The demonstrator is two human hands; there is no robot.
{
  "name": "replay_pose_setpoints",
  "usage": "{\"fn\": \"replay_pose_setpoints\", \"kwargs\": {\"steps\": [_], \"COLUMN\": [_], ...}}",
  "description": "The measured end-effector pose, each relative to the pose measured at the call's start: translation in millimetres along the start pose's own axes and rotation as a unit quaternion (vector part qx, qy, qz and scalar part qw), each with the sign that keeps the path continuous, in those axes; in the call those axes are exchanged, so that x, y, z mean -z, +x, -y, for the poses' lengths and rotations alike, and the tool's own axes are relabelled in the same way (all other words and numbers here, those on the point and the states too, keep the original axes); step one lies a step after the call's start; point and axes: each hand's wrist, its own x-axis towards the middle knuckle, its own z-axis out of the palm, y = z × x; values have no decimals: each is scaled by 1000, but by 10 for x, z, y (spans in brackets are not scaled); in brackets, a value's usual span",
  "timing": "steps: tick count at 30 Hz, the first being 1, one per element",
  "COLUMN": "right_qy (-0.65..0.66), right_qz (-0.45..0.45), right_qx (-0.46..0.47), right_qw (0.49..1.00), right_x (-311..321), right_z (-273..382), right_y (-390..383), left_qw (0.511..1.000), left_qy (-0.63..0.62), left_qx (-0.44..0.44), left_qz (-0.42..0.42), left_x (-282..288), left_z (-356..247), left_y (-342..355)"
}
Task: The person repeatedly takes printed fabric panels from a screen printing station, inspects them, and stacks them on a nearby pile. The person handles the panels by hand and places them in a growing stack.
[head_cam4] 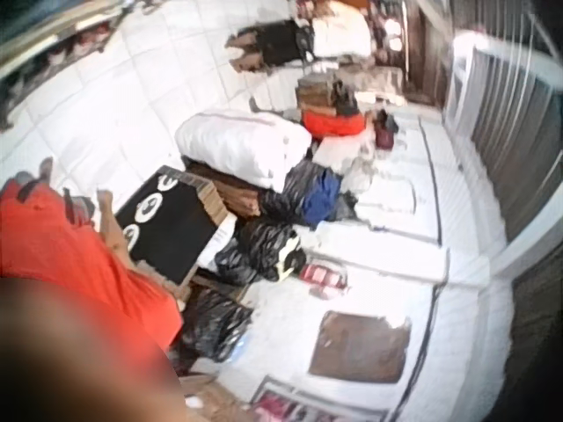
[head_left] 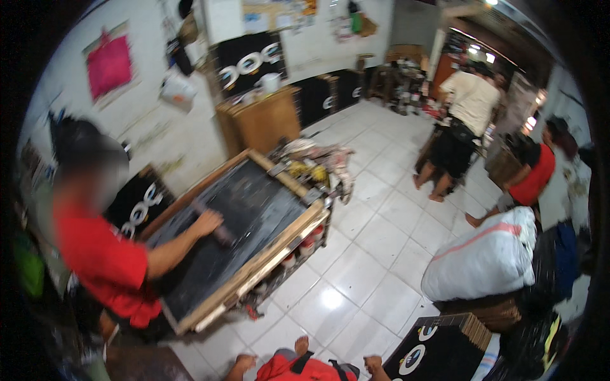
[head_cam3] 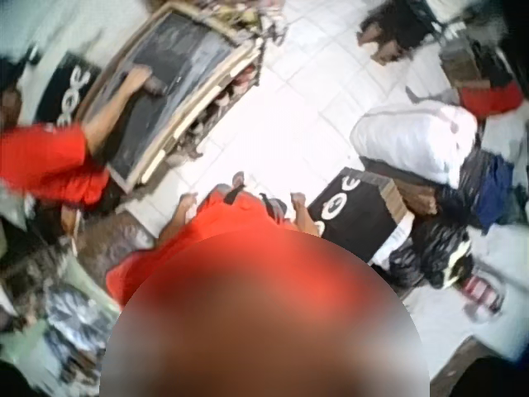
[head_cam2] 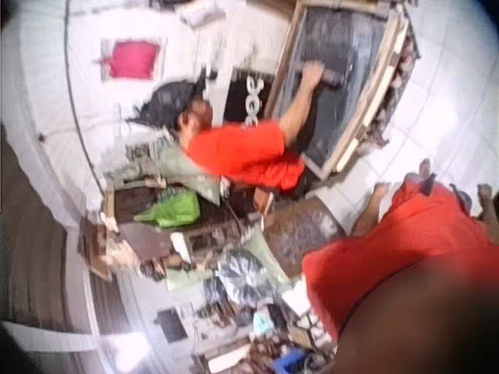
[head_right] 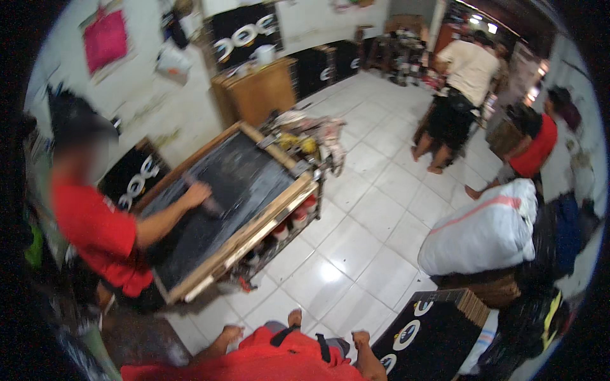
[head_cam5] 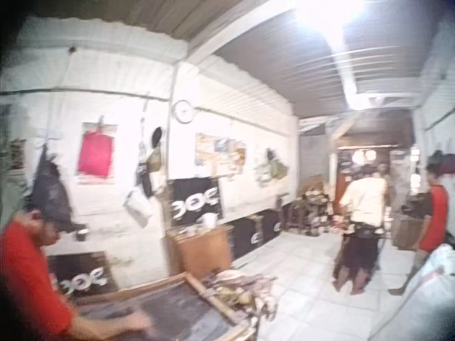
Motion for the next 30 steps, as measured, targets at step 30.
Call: {"fn": "replay_pose_setpoints", "kwargs": {"steps": [30], "right_qy": [750], "right_qz": [10], "right_qx": [-321], "right_qw": [578], "right_x": [-604], "right_z": [257], "right_y": [-318], "left_qw": [981], "left_qy": [135], "left_qx": [-136], "left_qz": [15], "left_x": [175], "left_z": [-1004], "left_y": [-800]}}
